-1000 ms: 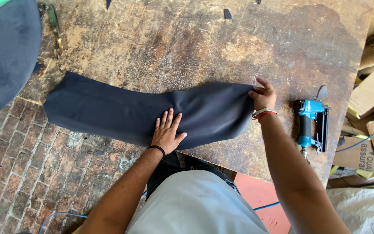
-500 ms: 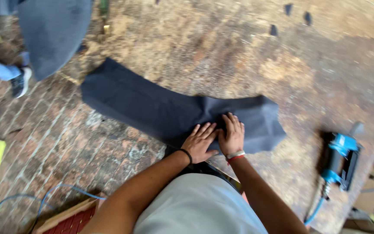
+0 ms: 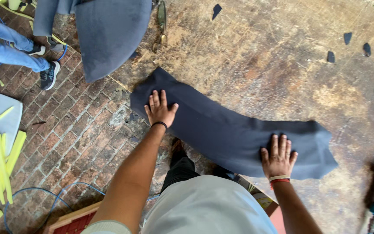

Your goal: The person staples a dark fabric onto a curved wooden board using a pneumatic staple gun. They fold the fabric edges, secure them with staples, and trim excess fabric with scissors.

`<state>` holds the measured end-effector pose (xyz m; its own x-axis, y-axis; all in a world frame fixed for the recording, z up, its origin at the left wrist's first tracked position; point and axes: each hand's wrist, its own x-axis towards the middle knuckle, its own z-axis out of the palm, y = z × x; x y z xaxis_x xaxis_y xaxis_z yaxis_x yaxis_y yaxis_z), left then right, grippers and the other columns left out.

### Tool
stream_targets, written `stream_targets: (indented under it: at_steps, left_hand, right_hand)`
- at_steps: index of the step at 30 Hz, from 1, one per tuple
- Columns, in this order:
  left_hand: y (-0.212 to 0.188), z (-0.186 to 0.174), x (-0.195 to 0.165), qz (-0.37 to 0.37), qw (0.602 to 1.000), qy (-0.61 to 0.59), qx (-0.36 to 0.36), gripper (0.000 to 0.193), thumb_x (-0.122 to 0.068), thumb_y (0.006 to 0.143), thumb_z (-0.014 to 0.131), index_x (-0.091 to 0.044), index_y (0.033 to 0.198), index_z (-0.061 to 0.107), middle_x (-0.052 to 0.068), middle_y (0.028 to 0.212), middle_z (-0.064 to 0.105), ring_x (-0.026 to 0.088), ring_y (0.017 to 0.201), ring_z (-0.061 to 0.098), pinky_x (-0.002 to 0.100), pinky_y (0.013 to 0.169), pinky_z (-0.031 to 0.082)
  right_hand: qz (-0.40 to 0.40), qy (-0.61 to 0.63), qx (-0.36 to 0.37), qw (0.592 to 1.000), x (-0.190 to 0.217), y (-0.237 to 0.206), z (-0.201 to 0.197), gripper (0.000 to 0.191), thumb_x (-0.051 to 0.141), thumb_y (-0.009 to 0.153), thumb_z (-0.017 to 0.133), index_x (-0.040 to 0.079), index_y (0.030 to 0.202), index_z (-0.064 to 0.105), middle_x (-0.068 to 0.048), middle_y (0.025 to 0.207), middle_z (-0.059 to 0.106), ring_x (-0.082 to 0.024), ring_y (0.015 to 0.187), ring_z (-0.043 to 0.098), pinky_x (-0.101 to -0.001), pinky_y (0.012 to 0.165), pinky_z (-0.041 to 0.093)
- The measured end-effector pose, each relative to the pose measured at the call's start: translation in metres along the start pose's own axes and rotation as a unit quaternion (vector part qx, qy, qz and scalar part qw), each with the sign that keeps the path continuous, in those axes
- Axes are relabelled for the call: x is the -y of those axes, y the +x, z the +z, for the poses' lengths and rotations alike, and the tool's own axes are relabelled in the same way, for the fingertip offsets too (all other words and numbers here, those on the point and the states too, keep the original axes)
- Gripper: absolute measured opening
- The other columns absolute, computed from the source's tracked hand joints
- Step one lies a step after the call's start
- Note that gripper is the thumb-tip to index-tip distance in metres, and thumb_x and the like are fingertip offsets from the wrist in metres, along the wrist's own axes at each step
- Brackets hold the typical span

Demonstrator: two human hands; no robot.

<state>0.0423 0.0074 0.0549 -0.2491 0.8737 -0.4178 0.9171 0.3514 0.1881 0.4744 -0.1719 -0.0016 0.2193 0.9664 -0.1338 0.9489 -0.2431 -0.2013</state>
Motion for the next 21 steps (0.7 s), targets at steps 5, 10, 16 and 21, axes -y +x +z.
stream_targets:
  at_steps: [5,10,16,21]
  left_hand:
    - [0.054,-0.039,0.080,-0.096,0.985,-0.144,0.004,0.085,-0.068,0.093,0.061,-0.014,0.155,0.040,0.005,0.170,0.026,0.031,0.156,0.031,0.060,0.118,0.037]
    - [0.083,-0.040,0.134,-0.104,0.939,-0.328,-0.019,0.084,-0.058,0.088,0.076,-0.004,0.146,0.047,0.019,0.145,0.052,0.035,0.128,0.057,0.051,0.105,0.052]
    - [0.084,-0.056,0.171,-0.095,0.891,-0.425,0.125,0.043,-0.047,0.091,0.068,-0.011,0.113,0.069,0.009,0.119,0.070,0.027,0.104,0.069,0.038,0.077,0.063]
    - [0.079,-0.035,0.174,0.003,0.927,-0.373,-0.046,0.028,-0.038,0.090,0.072,-0.011,0.096,0.074,0.009,0.093,0.076,0.029,0.084,0.073,0.040,0.069,0.057]
  right_hand:
    - [0.022,0.002,-0.045,0.999,0.076,0.008,0.013,0.086,0.064,0.100,0.034,0.008,0.164,0.020,-0.018,0.171,0.015,-0.044,0.156,0.006,-0.0617,0.121,0.003]
    - [-0.079,-0.042,0.030,0.996,0.210,0.028,0.027,0.083,0.064,0.101,0.028,0.011,0.164,0.018,-0.013,0.171,0.015,-0.037,0.157,0.003,-0.0631,0.122,-0.001]
    - [-0.144,-0.060,0.089,0.984,0.335,0.036,0.025,0.083,0.073,0.096,0.030,0.026,0.163,0.015,-0.009,0.170,0.009,-0.034,0.156,0.002,-0.0638,0.119,-0.003]
    - [-0.129,-0.060,0.115,0.983,0.341,0.035,0.013,0.083,0.075,0.094,0.032,0.032,0.163,0.015,-0.007,0.171,0.008,-0.032,0.156,0.002,-0.0617,0.121,-0.003]
